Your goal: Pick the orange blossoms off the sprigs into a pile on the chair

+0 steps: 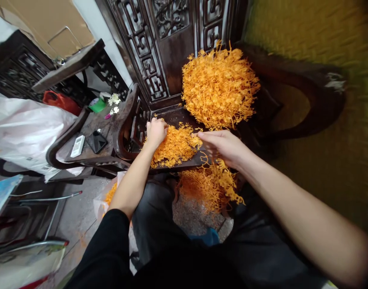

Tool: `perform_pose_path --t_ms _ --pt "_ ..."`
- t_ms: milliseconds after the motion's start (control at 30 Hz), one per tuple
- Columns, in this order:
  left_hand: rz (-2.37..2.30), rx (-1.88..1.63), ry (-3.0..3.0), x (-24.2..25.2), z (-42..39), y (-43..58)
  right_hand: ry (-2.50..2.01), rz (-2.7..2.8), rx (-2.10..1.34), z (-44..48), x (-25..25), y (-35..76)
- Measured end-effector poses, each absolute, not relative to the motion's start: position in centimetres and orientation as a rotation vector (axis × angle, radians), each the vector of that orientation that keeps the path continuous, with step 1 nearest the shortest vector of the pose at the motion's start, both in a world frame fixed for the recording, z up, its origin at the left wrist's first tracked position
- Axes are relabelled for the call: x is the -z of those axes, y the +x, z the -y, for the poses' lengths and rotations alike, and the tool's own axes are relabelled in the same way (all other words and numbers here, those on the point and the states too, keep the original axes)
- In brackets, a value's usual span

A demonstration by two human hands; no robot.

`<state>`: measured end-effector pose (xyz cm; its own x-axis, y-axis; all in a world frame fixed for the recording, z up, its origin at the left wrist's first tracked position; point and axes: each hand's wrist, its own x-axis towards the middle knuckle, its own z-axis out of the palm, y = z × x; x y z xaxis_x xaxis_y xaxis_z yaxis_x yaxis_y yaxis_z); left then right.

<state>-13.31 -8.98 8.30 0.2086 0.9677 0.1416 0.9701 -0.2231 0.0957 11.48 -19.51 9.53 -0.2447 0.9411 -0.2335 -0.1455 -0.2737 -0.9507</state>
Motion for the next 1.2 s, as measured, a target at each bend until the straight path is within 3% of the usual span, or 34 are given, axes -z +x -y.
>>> perform_pose_path --t_ms 267,433,500,633,833,1067,1200 --pt "1.991 0.312 -2.442 -8.8 8.5 -14.8 -1.150 0.913 -1.570 19.0 -9.8 11.2" --pt "1.632 1.003 -2.692 -10.7 11.5 -12.5 -1.119 0.872 -1.556 18.7 -9.7 11.2" --pt "1.432 1.129 -2.908 -11.4 13.6 -10.4 -1.130 0.840 -1.580 18.8 -10.0 11.1" --pt "1.234 0.986 -2.933 -11.5 16.6 -7.0 -1.118 0.742 -1.627 19.2 -10.5 10.6" --pt "1.335 0.622 -2.660 -11.3 18.0 -5.2 -1.115 0.623 -1.495 19.4 -10.2 8.9" --pt "1.690 1.019 -2.803 -12.1 17.5 -7.4 -1.297 0.458 -1.187 16.9 -12.0 15.7" --pt "1.800 0.641 -2.456 -10.9 13.4 -11.0 -1.636 1.352 -1.382 17.9 -10.7 19.4"
